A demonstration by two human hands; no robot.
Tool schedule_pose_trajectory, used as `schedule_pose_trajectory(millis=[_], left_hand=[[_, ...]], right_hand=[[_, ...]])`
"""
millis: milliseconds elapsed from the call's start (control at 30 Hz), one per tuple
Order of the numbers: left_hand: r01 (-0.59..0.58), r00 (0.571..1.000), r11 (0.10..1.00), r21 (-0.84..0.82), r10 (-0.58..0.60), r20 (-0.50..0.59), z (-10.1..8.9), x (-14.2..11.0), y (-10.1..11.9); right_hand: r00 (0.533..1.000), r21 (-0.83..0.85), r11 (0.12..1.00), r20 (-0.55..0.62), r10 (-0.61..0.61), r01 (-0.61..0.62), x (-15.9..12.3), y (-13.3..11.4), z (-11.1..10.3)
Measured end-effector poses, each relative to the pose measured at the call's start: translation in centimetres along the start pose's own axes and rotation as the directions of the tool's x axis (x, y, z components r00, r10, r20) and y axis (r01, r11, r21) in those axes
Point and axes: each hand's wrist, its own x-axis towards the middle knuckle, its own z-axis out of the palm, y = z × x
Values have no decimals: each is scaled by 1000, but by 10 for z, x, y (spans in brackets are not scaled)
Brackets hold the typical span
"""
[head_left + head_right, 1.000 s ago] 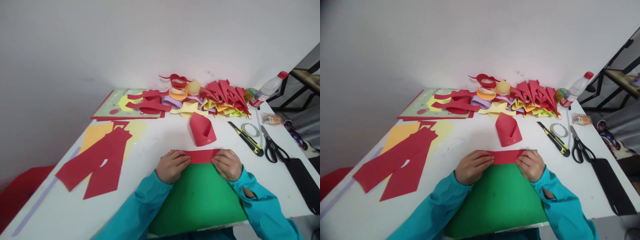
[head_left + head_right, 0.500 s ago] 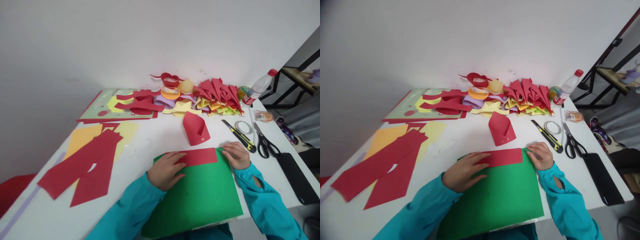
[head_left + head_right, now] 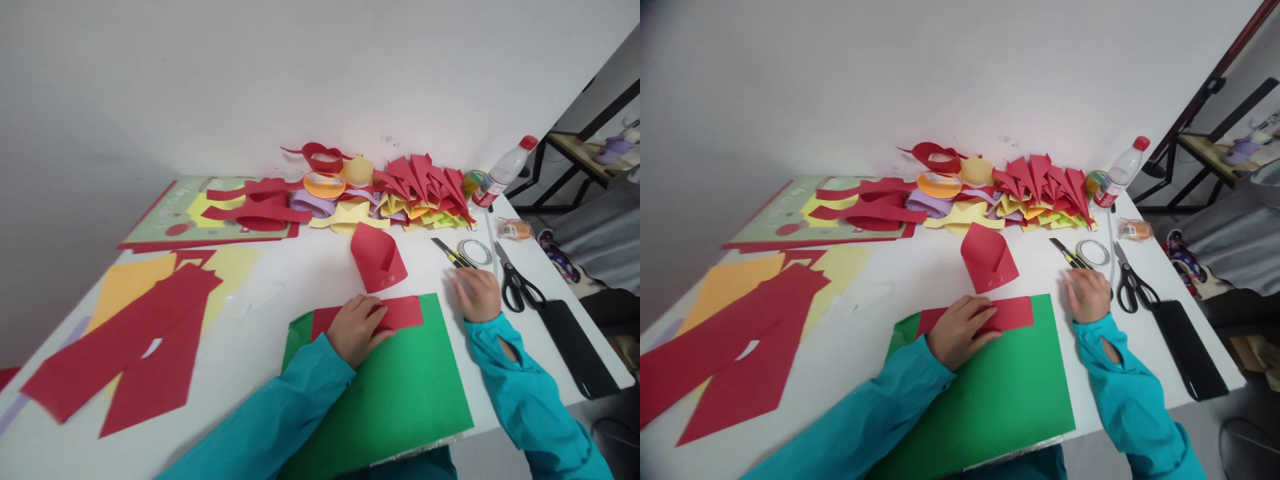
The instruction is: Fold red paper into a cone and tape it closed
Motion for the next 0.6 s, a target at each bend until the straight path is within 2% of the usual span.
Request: schedule_pose_trajectory(millis=[100, 167, 233, 400, 500, 600], left_hand=[[11, 1000, 1000, 4, -10, -24, 3, -2, 0], [18, 999, 1000, -9, -18, -30, 3, -3, -1], [30, 999, 999, -35, -31, -27, 3, -3, -1], [122, 992, 989, -87, -122, 12, -2, 0, 6], [202, 979, 976, -87, -198, 50, -3, -1, 13], [260, 965, 958, -120, -255, 54, -1, -4, 16]], right_hand=[[994, -270, 961, 66, 86, -65, 6, 18, 2], [987, -335, 939, 109, 119, -77, 7, 26, 4], [982, -330, 941, 136, 130, -79, 7, 32, 7], [988, -145, 986, 120, 100, -82, 4, 42, 4], [998, 59, 998, 59, 10, -14, 2, 35, -9], [989, 284, 956, 108, -102, 68, 1, 21, -22]])
